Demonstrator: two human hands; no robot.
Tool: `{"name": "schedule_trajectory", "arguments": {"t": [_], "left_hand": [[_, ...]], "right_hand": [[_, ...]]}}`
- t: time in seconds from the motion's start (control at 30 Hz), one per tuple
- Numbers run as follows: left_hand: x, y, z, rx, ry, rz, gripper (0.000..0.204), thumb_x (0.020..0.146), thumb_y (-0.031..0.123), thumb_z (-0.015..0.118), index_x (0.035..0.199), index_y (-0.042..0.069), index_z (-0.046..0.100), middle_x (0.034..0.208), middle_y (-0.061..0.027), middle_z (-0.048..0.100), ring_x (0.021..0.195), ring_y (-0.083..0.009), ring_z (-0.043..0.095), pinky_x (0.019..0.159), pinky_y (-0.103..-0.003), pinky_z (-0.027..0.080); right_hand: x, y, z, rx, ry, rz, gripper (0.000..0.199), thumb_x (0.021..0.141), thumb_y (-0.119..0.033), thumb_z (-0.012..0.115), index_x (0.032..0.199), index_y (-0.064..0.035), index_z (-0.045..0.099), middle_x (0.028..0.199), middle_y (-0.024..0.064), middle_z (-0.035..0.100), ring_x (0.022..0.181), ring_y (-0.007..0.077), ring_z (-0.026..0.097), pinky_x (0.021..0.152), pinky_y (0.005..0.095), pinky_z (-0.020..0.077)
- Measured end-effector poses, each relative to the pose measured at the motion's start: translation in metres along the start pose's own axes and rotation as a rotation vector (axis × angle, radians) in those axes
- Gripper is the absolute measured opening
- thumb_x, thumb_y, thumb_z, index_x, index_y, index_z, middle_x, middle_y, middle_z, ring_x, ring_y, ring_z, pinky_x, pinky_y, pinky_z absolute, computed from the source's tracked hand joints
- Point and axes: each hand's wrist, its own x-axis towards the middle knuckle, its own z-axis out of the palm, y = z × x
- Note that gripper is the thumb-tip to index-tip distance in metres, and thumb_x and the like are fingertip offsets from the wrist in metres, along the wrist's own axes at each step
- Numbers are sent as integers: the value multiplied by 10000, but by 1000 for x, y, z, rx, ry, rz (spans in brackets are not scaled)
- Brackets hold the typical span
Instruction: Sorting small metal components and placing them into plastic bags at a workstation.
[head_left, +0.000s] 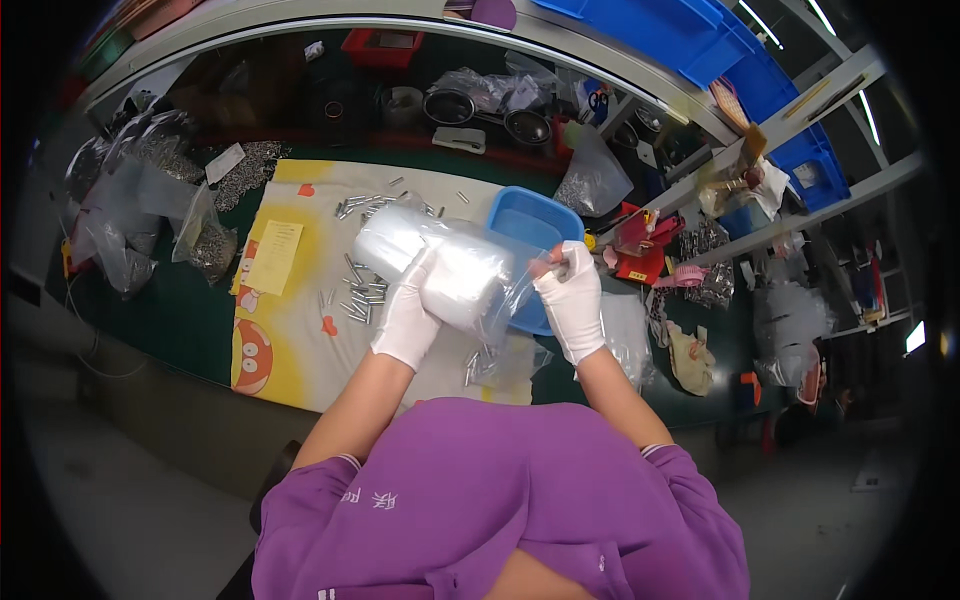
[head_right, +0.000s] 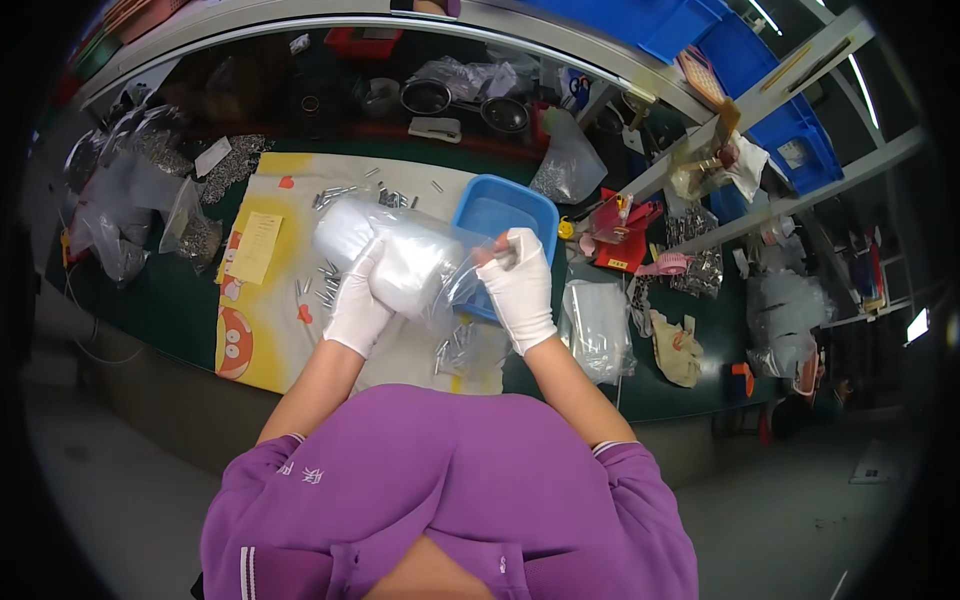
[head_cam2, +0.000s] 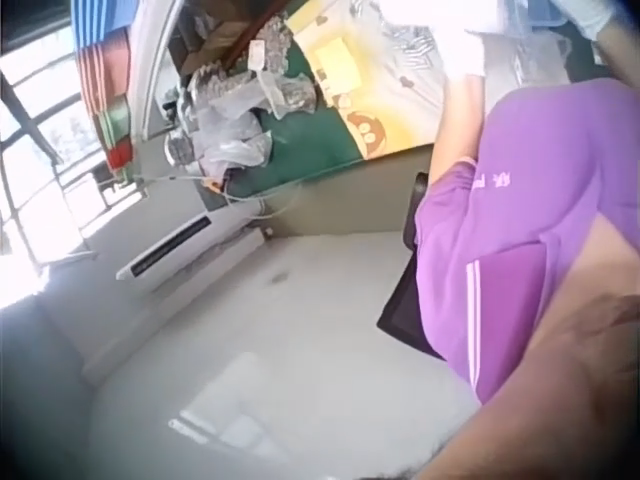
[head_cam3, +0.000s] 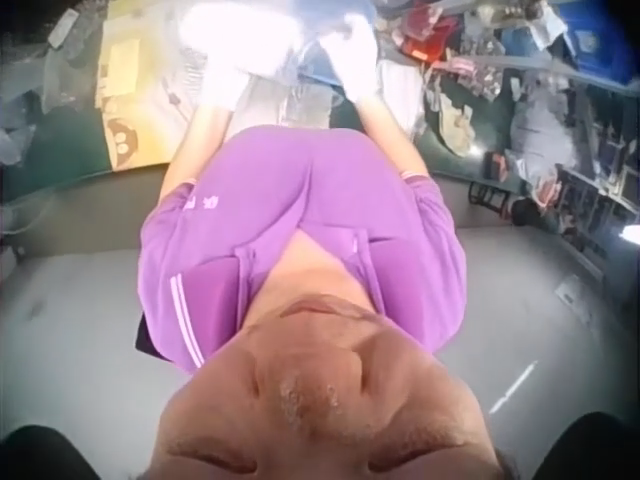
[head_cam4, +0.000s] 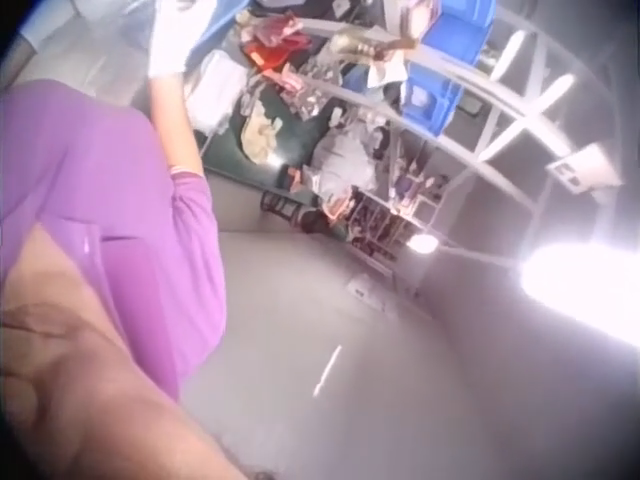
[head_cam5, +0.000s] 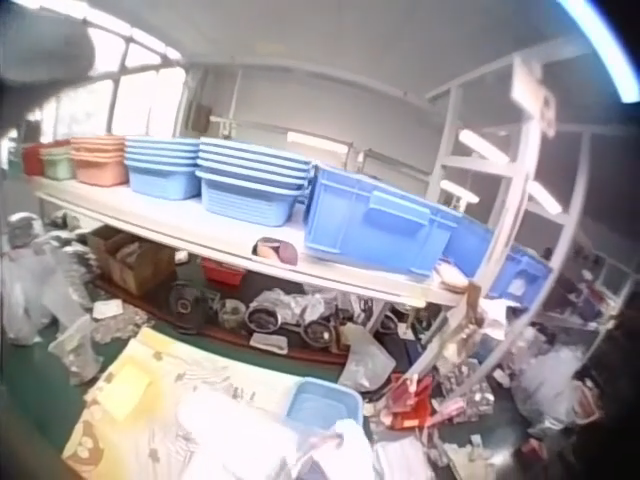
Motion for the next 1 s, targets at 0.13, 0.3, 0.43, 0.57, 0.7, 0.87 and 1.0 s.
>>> {"name": "schedule_trajectory", "arguments": {"t": [0.13, 0.3, 0.43, 0.57, 0.7, 0.87, 1.0], "left_hand": [[1, -8, -11, 20, 58, -53, 479, 934, 181, 607, 1346, 12, 433, 1301, -139, 526, 1210, -274, 521, 1052, -435, 428], [-4, -19, -9, 76, 25, -180, 448, 929, 173, 602, 1322, 22, 450, 1295, -145, 537, 1216, -302, 523, 1054, -464, 432], [-7, -22, -13, 158, 28, -278, 426, 917, 113, 568, 1311, 2, 451, 1292, -157, 537, 1194, -314, 543, 1042, -455, 446], [-4, -22, -27, 177, -28, -361, 426, 903, 67, 538, 1307, -22, 436, 1285, -177, 536, 1166, -322, 564, 1025, -458, 464], [-7, -23, -30, 168, -161, -362, 432, 911, 67, 523, 1315, -42, 414, 1278, -182, 532, 1177, -321, 554, 1026, -462, 462], [-19, -25, -12, 116, -241, -331, 441, 932, 91, 517, 1332, -54, 402, 1299, -182, 520, 1218, -316, 524, 1051, -464, 434], [-13, -30, -17, 77, -303, -399, 485, 947, 136, 509, 1369, -58, 369, 1370, -209, 472, 1273, -329, 477, 1094, -477, 379]], "right_hand": [[-17, -6, -14, -458, -212, -565, 245, 676, -132, 769, 898, -106, 668, 759, 77, 577, 708, 287, 565, 630, 380, 476], [-35, -9, -14, -527, -94, -516, 344, 736, -107, 695, 1076, -159, 680, 766, 69, 587, 739, 284, 581, 638, 390, 482], [-43, -14, -19, -899, -268, -543, 299, 798, -138, 617, 1090, -180, 667, 811, 67, 598, 771, 276, 607, 650, 397, 505], [-41, -8, -21, -782, -345, -710, 261, 771, -137, 623, 1029, -141, 661, 835, 73, 606, 783, 277, 615, 646, 388, 512], [-47, -4, -19, -613, -227, -936, 133, 729, -136, 624, 843, -68, 617, 835, 74, 615, 728, 283, 619, 605, 392, 512], [-55, -10, -26, -617, -246, -850, 87, 682, -116, 634, 719, -77, 566, 754, 79, 604, 685, 296, 609, 573, 408, 494], [-53, -9, -31, -505, -229, -831, 231, 591, -49, 704, 758, -117, 560, 723, 56, 608, 644, 293, 592, 562, 406, 474]]}}
